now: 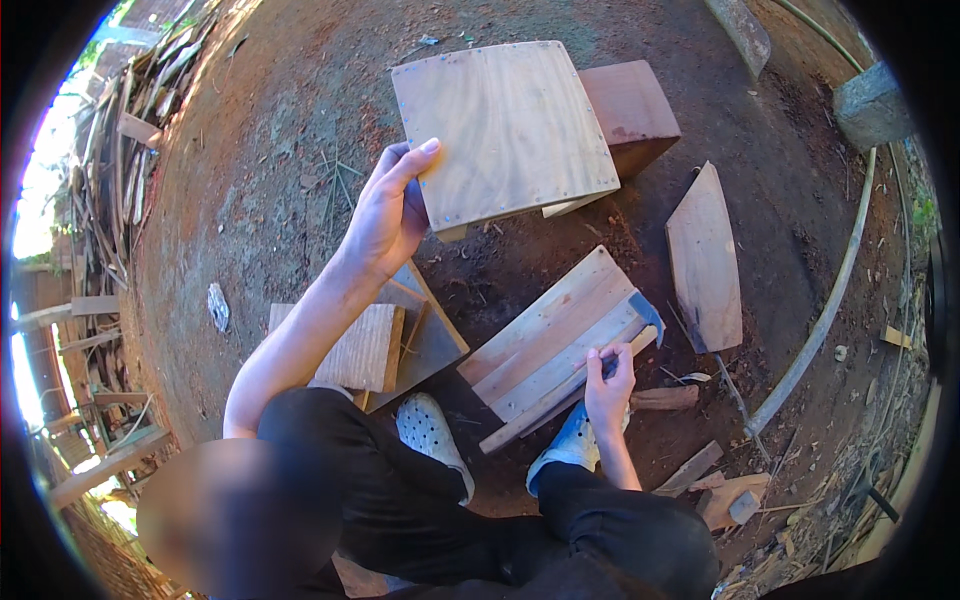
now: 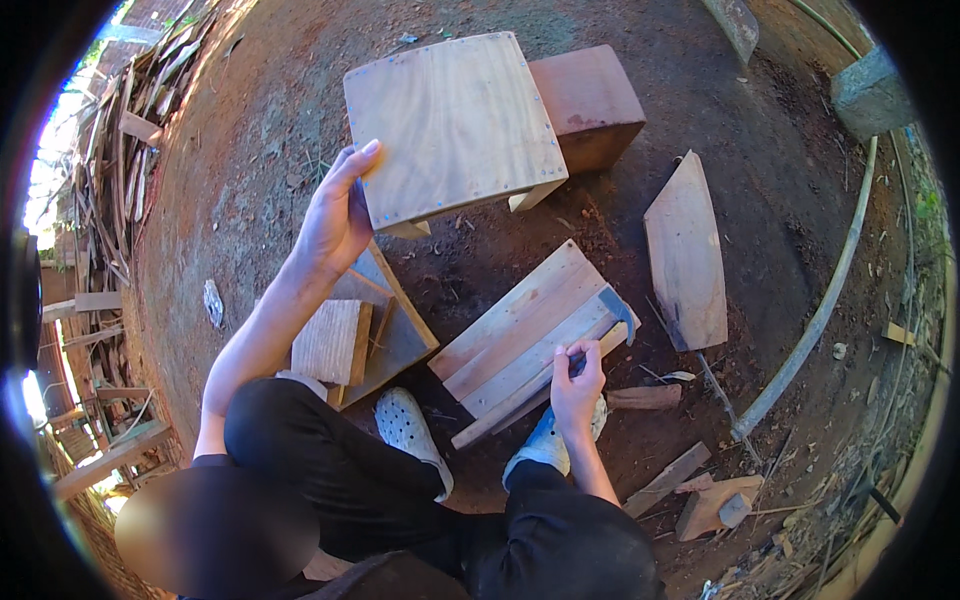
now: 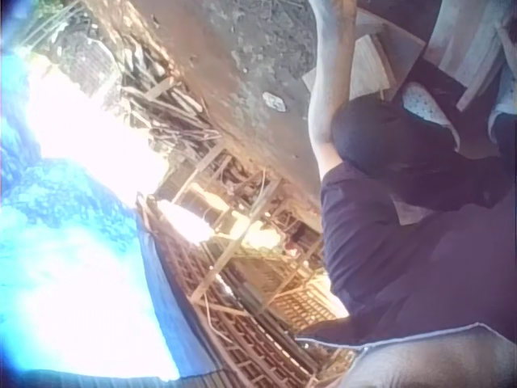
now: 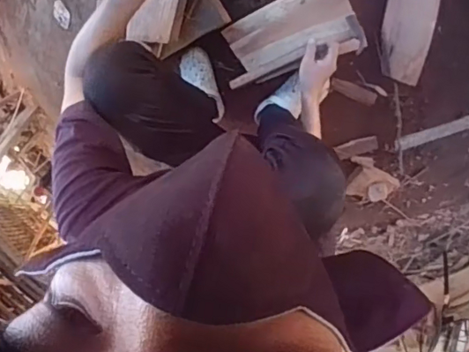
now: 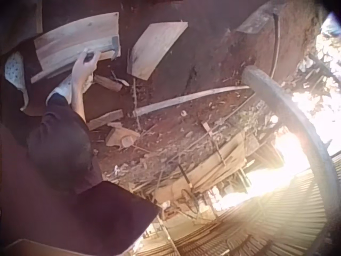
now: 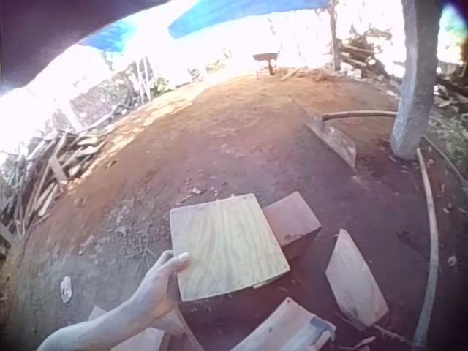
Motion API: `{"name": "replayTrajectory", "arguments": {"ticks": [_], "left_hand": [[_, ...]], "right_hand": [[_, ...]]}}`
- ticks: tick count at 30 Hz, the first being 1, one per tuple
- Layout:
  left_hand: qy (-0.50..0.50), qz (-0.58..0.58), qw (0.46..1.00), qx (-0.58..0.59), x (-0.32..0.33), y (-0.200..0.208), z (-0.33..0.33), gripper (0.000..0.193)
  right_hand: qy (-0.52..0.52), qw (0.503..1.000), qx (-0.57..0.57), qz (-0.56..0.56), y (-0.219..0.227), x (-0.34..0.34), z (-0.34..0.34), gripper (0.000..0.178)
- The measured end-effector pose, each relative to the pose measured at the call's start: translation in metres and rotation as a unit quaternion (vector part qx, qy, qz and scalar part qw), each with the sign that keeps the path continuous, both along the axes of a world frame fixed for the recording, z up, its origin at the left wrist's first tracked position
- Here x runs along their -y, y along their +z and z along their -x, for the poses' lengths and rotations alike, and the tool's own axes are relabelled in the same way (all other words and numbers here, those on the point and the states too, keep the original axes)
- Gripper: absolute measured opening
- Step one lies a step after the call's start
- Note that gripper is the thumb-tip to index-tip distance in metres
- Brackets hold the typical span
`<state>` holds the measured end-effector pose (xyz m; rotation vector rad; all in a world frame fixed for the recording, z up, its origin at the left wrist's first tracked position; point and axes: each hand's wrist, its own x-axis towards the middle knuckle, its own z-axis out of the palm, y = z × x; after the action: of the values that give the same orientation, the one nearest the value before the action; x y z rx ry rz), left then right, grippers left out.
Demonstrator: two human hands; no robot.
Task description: The person is assembling a small wooden stool by hammering nails into the wooden pieces.
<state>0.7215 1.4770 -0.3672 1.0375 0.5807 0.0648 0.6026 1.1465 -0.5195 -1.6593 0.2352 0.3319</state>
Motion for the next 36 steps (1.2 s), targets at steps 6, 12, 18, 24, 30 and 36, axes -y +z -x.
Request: {"name": "replayTrajectory", "arguments": {"ticks": [6, 12, 18, 24, 30, 36], "left_hand": [[0.009, -0.017, 0.999, 0.026, -0.005, 0.014, 0.010, 0.034], [0.040, -0.013, 0.999, 0.033, -0.019, 0.023, 0.018, 0.032], [0.065, 0.007, 0.998, 0.020, -0.015, 0.048, 0.014, 0.044], [0.097, -0.016, 0.995, 0.008, -0.048, 0.066, -0.005, 0.046], [0.083, -0.137, 0.986, -0.047, -0.084, 0.092, -0.053, 0.041], [0.108, -0.154, 0.982, -0.016, -0.104, 0.105, -0.058, 0.040]], "right_hand": [[-0.003, 0.999, 0.027, 0.018, 0.000, 0.000, -0.002, 0.014], [-0.006, 0.999, 0.037, 0.013, -0.004, -0.003, 0.001, 0.014], [-0.015, 0.999, 0.037, 0.016, -0.005, -0.001, 0.001, 0.013], [-0.020, 0.999, 0.030, -0.007, 0.000, -0.004, 0.001, 0.011], [-0.020, 0.999, 0.040, -0.005, -0.009, 0.001, 0.003, 0.010], [-0.033, 0.997, 0.059, 0.023, -0.006, -0.003, 0.001, 0.008]]}}
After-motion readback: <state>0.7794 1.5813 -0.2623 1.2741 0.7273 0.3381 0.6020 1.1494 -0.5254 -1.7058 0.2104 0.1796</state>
